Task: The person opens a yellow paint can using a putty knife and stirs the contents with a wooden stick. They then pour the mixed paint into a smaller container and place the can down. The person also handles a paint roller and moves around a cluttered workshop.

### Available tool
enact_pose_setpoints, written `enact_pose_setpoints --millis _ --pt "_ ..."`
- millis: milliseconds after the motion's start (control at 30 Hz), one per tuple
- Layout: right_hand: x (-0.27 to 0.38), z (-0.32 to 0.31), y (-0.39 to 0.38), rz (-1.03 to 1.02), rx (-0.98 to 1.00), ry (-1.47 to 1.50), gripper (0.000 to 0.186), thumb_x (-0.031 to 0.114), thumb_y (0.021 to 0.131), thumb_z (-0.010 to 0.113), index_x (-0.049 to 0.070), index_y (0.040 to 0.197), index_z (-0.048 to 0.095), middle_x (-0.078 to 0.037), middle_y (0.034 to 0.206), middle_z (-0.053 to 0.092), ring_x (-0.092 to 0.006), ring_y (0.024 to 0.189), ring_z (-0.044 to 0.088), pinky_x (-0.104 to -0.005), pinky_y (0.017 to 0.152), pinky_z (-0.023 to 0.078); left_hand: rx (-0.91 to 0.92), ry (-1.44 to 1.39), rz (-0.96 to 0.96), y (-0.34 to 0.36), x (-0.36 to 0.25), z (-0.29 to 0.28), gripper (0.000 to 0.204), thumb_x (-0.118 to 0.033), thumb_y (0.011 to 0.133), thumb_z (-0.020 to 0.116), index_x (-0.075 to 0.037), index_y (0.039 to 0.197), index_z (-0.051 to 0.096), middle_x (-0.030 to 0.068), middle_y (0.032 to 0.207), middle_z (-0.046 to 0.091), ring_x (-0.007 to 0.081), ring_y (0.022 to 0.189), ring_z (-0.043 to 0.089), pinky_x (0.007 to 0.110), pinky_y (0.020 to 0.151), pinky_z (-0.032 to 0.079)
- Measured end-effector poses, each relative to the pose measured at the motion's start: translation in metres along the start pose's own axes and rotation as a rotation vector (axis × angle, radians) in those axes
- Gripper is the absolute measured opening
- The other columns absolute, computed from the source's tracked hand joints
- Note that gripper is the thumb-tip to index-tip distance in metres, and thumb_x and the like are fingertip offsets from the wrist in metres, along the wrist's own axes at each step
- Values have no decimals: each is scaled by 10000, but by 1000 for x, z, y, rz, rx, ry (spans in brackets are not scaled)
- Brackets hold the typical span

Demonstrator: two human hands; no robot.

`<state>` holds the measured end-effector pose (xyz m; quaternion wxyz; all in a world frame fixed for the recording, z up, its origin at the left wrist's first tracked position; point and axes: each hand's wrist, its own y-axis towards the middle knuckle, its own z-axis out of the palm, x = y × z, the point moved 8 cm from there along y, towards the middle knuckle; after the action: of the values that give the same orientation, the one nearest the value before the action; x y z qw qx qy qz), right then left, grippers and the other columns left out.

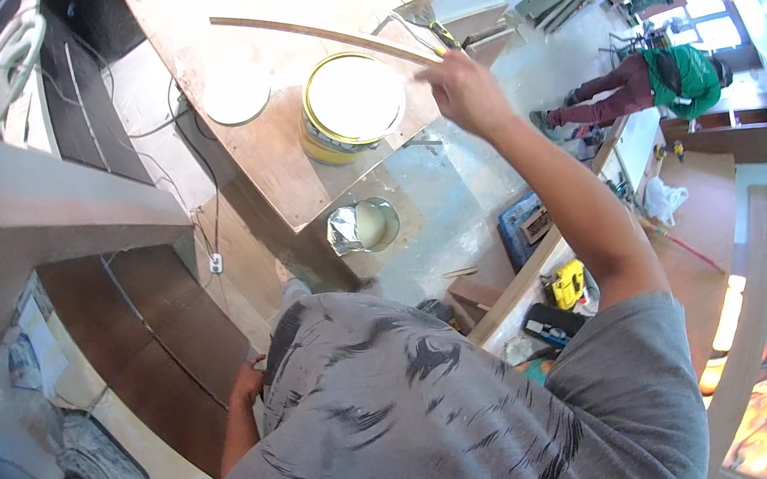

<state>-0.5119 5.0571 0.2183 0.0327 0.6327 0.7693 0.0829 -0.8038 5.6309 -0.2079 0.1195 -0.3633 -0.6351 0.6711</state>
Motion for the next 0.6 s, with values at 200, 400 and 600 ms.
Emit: enact_pose_setpoints --millis 200,400,600 --pt "-35 52 59 103 89 22 194 71 842 577 42 974 716 -218 905 703 -395 882 685 -488 808 545 -14 159 -22 -9 0 -16 655 4 766 671 -71 1409 573 209 1186 683 290 1024 664 385 877 521" --pt "-22 53 16 143 71 170 205 70 802 593 25 947 730 -234 903 708 -406 873 689 -480 822 559 -25 -18 -12 0 45 -24 614 68 790 616 -66 1388 591 181 1127 693 265 952 669 369 816 532" --pt "26 53 -49 242 -20 382 232 57 788 588 16 973 721 -212 944 692 -376 907 674 -442 859 547 22 -137 -4 0 35 -13 479 14 882 580 -4 1360 575 135 1031 701 178 882 659 319 737 528"
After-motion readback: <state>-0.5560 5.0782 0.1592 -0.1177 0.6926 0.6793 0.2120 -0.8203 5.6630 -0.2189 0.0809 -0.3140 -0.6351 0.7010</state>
